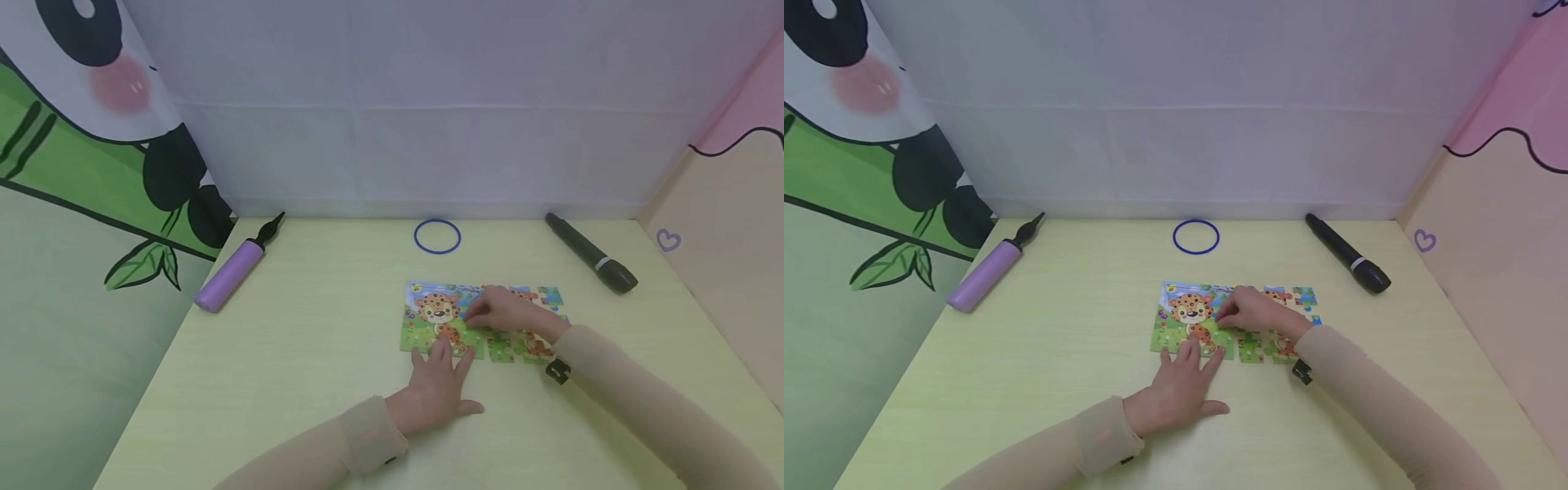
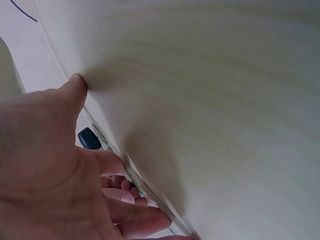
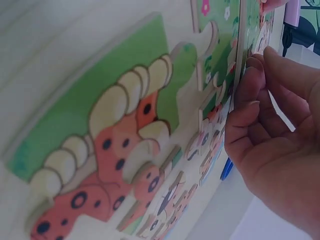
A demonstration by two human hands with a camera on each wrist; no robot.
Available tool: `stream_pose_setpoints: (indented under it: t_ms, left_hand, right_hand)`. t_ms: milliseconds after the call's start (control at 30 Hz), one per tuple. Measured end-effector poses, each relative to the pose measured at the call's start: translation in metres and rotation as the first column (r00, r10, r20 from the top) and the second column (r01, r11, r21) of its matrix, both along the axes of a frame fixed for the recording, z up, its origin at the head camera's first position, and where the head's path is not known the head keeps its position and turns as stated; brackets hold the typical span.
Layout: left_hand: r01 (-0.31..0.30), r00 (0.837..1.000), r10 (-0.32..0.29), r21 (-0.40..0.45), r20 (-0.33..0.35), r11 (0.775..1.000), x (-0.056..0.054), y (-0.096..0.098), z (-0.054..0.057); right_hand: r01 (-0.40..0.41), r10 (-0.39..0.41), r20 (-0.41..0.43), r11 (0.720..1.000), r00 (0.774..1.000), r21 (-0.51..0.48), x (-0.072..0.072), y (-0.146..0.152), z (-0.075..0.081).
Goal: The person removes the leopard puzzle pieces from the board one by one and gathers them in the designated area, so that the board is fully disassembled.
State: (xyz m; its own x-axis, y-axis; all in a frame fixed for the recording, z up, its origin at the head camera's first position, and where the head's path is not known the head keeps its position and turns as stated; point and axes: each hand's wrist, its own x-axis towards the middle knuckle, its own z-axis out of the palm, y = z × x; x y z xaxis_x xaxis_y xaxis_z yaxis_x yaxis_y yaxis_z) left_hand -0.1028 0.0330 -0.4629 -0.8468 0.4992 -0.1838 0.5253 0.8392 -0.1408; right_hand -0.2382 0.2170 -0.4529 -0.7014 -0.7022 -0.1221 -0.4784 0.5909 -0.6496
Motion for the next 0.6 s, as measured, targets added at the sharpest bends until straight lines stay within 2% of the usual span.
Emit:
stream_pose_setpoints:
  t_ms: [200, 400, 600]
  left_hand:
    - [-0.001, 1.000, 0.001, 0.004, -0.005, 1.000, 0.0004, 0.0004, 0.0004]
    - [0.005, 1.000, -0.005, 0.005, -0.010, 1.000, 0.0005, 0.0006, 0.0007]
    - [0.003, 1.000, -0.003, 0.005, -0.013, 1.000, 0.0003, 0.0001, 0.0000]
  right_hand:
    - [0.037, -0.037, -0.014, 0.999, 0.999, 0.029, -0.0005, -0.0035, -0.0022]
    - [0.065, -0.066, 0.019, 0.997, 0.998, 0.045, 0.0005, -0.0052, 0.0000]
    - [0.073, -0.074, 0.024, 0.997, 0.997, 0.016, -0.0003, -0.0054, -0.0007]
